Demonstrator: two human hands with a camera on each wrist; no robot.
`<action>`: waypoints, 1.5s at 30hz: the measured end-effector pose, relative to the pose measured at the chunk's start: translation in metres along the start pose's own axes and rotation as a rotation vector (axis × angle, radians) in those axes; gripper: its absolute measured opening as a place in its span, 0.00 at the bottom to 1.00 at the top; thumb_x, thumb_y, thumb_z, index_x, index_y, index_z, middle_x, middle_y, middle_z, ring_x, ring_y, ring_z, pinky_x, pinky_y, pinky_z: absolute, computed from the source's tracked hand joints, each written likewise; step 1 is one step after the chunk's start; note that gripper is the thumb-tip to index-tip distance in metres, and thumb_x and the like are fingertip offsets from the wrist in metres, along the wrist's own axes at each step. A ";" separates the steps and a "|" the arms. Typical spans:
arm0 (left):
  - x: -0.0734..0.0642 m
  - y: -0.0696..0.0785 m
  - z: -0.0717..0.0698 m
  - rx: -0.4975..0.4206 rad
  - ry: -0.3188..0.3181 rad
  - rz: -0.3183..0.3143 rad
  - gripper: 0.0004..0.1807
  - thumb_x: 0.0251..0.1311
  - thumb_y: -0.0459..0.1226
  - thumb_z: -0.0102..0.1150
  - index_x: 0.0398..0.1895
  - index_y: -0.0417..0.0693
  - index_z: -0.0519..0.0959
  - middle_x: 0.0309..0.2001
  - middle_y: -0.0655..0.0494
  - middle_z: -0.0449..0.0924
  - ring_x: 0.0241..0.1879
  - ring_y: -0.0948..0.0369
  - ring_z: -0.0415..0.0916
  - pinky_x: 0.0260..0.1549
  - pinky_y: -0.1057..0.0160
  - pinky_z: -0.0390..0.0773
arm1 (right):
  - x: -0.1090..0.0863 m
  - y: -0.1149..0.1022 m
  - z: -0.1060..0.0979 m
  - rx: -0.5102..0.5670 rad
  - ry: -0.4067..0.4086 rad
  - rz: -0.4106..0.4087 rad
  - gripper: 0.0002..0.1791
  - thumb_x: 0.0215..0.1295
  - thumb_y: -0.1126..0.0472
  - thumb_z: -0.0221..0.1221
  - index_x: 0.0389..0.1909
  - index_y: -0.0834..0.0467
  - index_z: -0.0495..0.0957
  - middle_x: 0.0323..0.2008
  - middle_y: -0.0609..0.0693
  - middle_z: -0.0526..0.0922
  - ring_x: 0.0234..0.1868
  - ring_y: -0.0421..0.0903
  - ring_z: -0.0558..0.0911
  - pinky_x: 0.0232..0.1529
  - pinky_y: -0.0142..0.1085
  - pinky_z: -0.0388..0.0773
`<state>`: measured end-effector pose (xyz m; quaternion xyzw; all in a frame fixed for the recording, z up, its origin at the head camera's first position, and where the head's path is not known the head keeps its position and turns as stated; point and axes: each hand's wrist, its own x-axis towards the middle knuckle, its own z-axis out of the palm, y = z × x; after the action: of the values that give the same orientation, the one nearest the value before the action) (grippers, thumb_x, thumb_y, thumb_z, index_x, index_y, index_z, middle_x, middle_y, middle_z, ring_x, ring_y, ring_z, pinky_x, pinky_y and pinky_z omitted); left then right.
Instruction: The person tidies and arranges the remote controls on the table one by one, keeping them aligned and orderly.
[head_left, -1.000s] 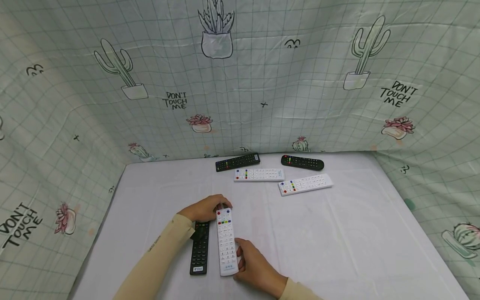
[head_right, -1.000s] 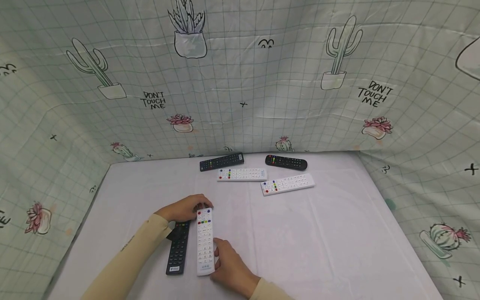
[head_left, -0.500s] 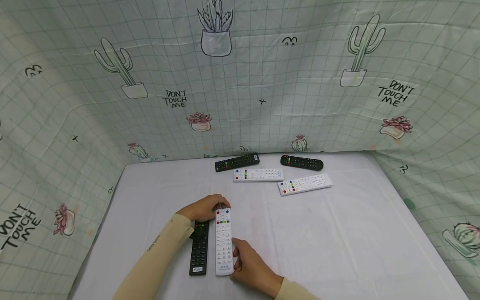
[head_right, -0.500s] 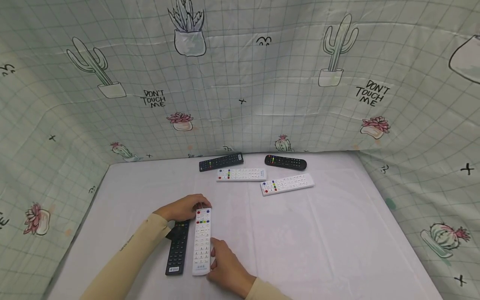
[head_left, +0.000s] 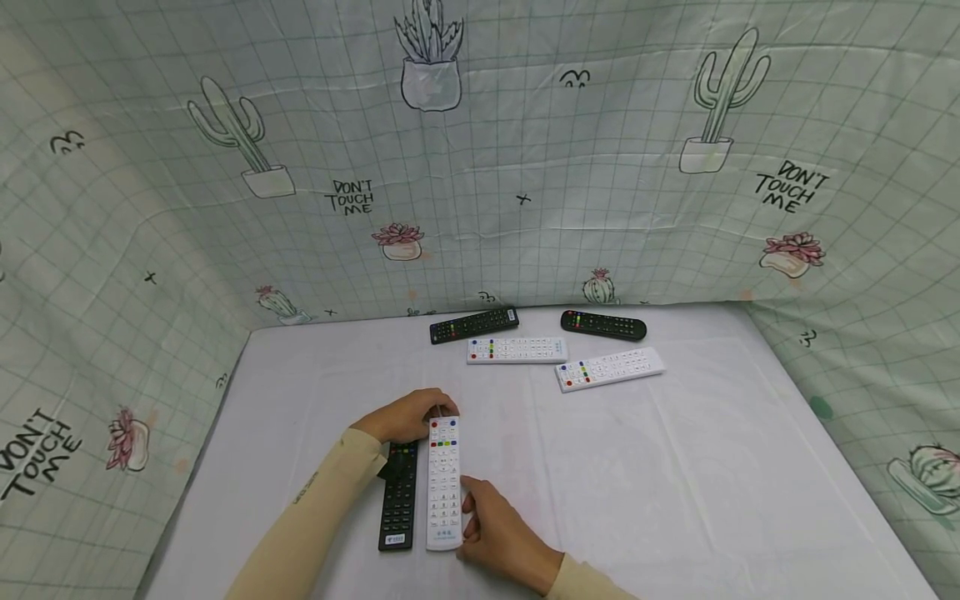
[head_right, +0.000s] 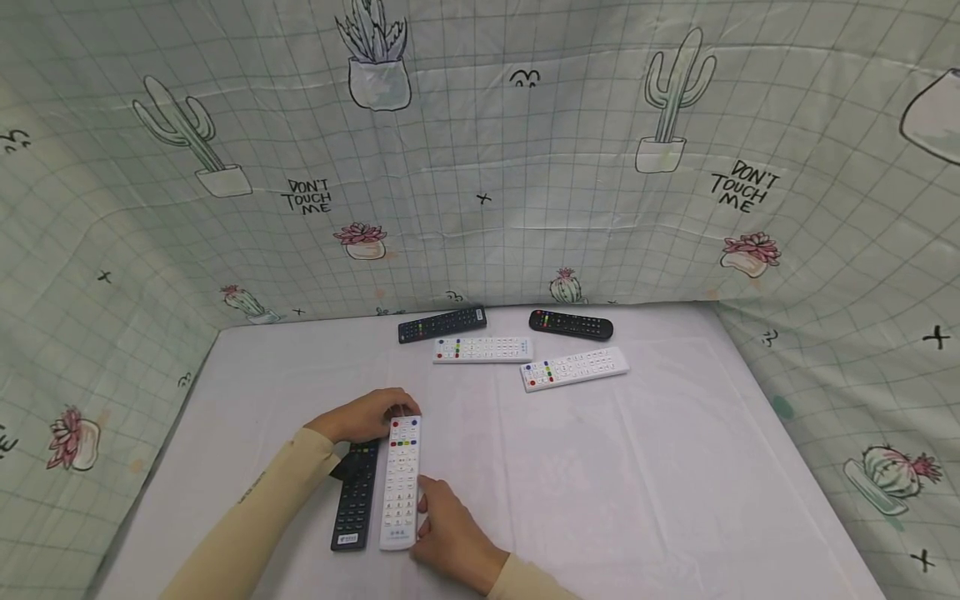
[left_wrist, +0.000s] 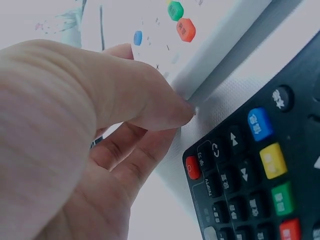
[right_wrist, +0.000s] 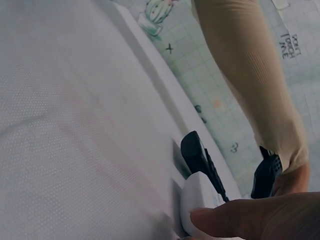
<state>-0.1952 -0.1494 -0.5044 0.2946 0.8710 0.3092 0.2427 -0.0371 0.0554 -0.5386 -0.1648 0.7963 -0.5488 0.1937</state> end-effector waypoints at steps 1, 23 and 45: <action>0.000 0.001 0.000 0.002 0.000 -0.002 0.26 0.58 0.13 0.57 0.57 0.39 0.83 0.51 0.51 0.83 0.50 0.57 0.79 0.54 0.55 0.82 | -0.001 0.000 -0.001 0.000 -0.004 0.000 0.50 0.45 0.83 0.71 0.72 0.79 0.60 0.43 0.49 0.73 0.34 0.34 0.76 0.33 0.28 0.81; 0.040 0.052 0.002 0.046 0.113 0.090 0.20 0.69 0.24 0.60 0.63 0.35 0.78 0.60 0.41 0.80 0.58 0.45 0.78 0.61 0.50 0.79 | -0.006 0.024 -0.103 -0.088 0.265 0.092 0.43 0.51 0.78 0.73 0.69 0.76 0.67 0.48 0.59 0.77 0.42 0.48 0.80 0.40 0.36 0.84; 0.068 0.095 0.032 -0.100 0.309 -0.061 0.23 0.68 0.29 0.65 0.66 0.36 0.76 0.58 0.41 0.79 0.59 0.46 0.78 0.60 0.50 0.79 | -0.005 0.048 -0.198 -0.285 0.453 0.193 0.41 0.60 0.71 0.71 0.71 0.77 0.63 0.55 0.71 0.77 0.51 0.62 0.83 0.48 0.48 0.83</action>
<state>-0.1896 -0.0310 -0.4784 0.2042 0.8902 0.3862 0.1293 -0.1321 0.2343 -0.5187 0.0129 0.9004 -0.4334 0.0371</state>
